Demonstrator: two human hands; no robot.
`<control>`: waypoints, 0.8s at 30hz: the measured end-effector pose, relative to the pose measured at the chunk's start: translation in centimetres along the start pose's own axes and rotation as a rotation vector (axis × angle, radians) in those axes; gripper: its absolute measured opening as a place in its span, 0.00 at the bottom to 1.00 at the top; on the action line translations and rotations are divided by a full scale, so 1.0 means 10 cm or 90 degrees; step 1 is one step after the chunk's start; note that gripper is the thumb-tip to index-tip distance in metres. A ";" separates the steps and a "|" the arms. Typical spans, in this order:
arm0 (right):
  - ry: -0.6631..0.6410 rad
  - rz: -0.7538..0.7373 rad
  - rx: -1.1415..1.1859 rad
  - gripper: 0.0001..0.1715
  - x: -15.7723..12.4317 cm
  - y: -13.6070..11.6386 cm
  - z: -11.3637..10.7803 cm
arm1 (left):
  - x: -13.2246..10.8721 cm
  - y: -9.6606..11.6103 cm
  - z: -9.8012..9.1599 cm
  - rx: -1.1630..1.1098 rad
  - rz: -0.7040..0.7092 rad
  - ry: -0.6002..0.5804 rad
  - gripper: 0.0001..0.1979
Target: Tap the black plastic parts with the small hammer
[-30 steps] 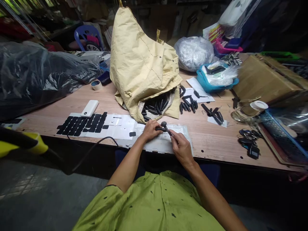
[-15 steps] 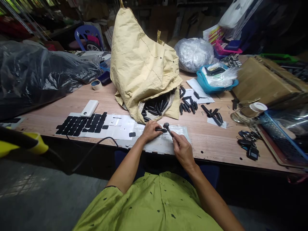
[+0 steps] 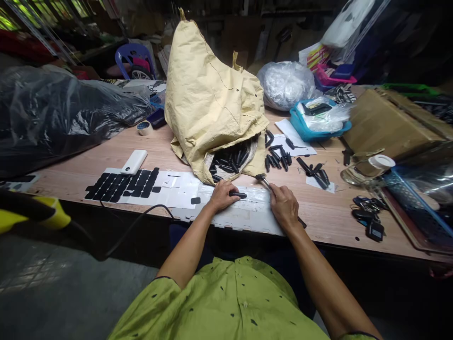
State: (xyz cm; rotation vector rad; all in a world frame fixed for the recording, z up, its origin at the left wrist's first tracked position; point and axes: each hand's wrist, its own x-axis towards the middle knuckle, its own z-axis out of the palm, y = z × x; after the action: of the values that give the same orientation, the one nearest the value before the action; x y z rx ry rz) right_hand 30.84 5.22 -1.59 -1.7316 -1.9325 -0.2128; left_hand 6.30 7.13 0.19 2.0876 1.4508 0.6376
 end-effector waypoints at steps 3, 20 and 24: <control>0.000 -0.020 -0.048 0.17 -0.04 0.03 0.07 | 0.01 -0.03 0.00 -0.007 0.010 -0.004 0.06; 0.005 0.020 -0.029 0.16 -0.05 -0.07 0.12 | -1.21 0.23 0.67 -0.232 -0.053 -0.438 0.16; -0.009 0.027 -0.020 0.16 -0.04 -0.08 0.12 | -1.05 -0.02 1.00 -0.129 -0.231 -0.438 0.19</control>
State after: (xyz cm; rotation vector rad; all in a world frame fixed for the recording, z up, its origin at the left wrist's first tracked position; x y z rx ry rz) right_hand 29.72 5.28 -2.56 -1.7966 -1.9108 -0.2163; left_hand 9.20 -4.19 -8.47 1.5907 1.2363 -0.0816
